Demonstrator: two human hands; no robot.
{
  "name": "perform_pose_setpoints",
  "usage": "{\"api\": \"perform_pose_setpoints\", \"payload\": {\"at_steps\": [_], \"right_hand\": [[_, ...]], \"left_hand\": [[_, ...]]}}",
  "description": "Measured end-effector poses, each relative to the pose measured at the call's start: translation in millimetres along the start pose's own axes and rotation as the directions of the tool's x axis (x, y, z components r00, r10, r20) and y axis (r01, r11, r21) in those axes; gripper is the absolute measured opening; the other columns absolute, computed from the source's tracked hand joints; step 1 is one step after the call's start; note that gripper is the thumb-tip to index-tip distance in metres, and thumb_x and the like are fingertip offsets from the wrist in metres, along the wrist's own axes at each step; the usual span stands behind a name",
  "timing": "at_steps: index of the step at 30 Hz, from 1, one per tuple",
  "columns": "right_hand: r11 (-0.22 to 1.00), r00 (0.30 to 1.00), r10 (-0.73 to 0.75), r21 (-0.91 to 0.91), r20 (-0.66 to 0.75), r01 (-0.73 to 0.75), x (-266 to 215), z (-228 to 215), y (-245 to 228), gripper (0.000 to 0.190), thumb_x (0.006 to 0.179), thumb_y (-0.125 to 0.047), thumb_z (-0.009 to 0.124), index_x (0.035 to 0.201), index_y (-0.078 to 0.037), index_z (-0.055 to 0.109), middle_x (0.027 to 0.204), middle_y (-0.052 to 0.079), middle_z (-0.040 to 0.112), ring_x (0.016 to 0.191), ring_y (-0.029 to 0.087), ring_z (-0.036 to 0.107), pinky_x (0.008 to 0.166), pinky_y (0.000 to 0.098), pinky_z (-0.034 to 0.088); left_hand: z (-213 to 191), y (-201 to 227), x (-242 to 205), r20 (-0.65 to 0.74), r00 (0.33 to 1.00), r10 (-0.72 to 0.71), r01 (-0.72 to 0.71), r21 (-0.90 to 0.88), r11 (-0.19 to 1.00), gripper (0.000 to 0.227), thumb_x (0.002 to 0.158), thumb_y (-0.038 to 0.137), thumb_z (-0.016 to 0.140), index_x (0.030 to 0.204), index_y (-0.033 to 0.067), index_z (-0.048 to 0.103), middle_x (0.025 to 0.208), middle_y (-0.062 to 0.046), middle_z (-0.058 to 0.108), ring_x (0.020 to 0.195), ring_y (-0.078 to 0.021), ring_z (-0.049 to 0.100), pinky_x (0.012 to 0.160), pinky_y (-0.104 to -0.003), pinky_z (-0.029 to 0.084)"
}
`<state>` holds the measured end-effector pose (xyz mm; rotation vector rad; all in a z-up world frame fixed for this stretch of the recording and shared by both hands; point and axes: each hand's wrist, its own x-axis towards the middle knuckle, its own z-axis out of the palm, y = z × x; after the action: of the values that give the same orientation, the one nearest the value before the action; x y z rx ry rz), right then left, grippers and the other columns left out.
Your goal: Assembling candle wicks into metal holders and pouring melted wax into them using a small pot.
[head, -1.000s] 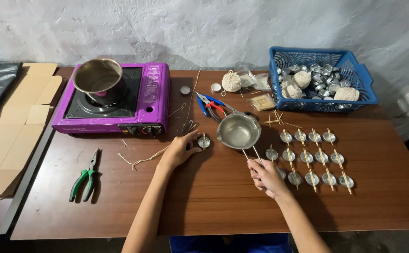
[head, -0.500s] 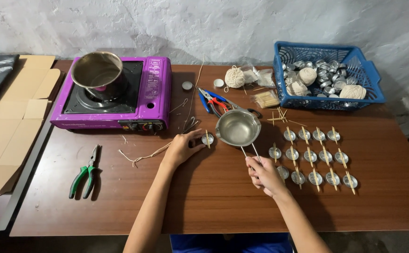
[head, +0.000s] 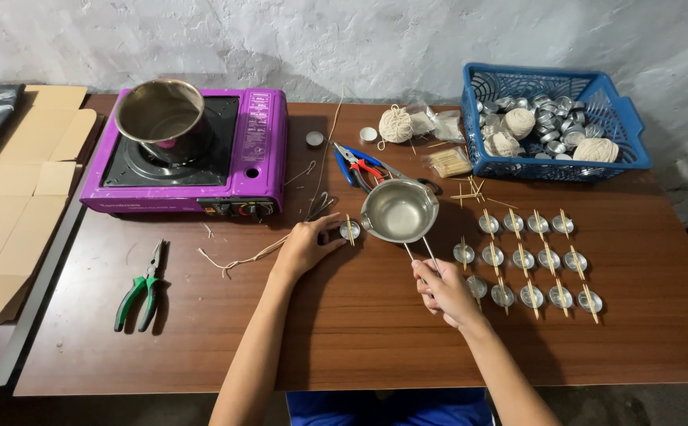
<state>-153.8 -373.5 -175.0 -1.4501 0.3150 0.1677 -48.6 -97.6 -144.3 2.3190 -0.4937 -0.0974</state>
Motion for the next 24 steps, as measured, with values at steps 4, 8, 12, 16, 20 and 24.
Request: {"api": "perform_pose_setpoints", "payload": {"at_steps": [4,8,12,16,20,24], "right_hand": [[1.000,1.000,-0.011,-0.011,-0.007,0.011,0.2,0.1,1.3,0.024,0.101,-0.018,0.062,0.085,0.000,0.058,0.053,-0.002,0.031,0.030,0.006,0.033,0.024,0.0241,0.030],[0.999,0.999,-0.030,-0.044,-0.019,0.029,-2.0,2.8,-3.0,0.025,0.101,-0.018,0.062,0.085,0.001,0.059,0.053,-0.001,0.032,0.030,0.006,0.034,0.025,0.0244,0.031],[0.998,0.999,-0.040,-0.044,-0.027,0.039,9.5,-2.5,8.1,0.024,0.101,-0.017,0.061,0.085,0.001,0.059,0.053,-0.001,0.032,0.030,0.006,0.034,0.025,0.0245,0.031],[0.998,0.999,-0.042,-0.051,-0.029,0.040,7.1,-0.9,3.2,0.024,0.101,-0.017,0.061,0.085,0.001,0.059,0.053,-0.002,0.032,0.030,0.006,0.034,0.025,0.0242,0.031],[0.998,0.999,-0.035,-0.045,-0.028,0.033,5.5,0.1,2.2,0.023,0.101,-0.016,0.061,0.086,0.001,0.059,0.053,-0.002,0.032,0.030,0.006,0.034,0.024,0.0244,0.031],[0.998,0.999,-0.037,-0.045,-0.027,0.036,0.7,3.6,-4.6,0.023,0.101,-0.016,0.061,0.086,0.002,0.059,0.053,-0.001,0.032,0.030,0.007,0.034,0.024,0.0250,0.032]], "left_hand": [[-3.1,4.8,-2.1,0.007,1.000,0.000,0.000,-0.008,1.000,0.062,0.081,0.029,0.082,0.139,0.0141,0.063,0.075,-0.007,0.075,0.086,-0.0288,0.073,0.082,-0.043,0.060],[-1.1,0.5,-1.0,-0.001,1.000,0.016,-0.016,-0.027,0.999,0.061,0.081,0.030,0.082,0.137,0.0150,0.065,0.077,-0.007,0.075,0.086,-0.0280,0.073,0.082,-0.043,0.059],[-2.3,2.8,-1.4,-0.005,1.000,0.026,-0.026,-0.020,0.999,0.061,0.080,0.032,0.082,0.136,0.0166,0.065,0.074,-0.007,0.073,0.085,-0.0286,0.073,0.083,-0.043,0.059],[-2.6,3.4,-1.4,-0.012,1.000,0.025,-0.025,-0.022,0.999,0.060,0.080,0.031,0.082,0.136,0.0162,0.065,0.075,-0.007,0.073,0.085,-0.0290,0.073,0.083,-0.044,0.059],[-3.5,4.5,-1.7,-0.005,1.000,0.017,-0.017,-0.014,1.000,0.061,0.080,0.031,0.082,0.136,0.0147,0.065,0.073,-0.007,0.073,0.084,-0.0289,0.073,0.082,-0.043,0.059],[-2.4,3.4,-1.2,0.003,1.000,0.012,-0.012,-0.011,1.000,0.061,0.081,0.031,0.082,0.137,0.0144,0.065,0.073,-0.007,0.073,0.084,-0.0289,0.073,0.081,-0.043,0.059]]}}
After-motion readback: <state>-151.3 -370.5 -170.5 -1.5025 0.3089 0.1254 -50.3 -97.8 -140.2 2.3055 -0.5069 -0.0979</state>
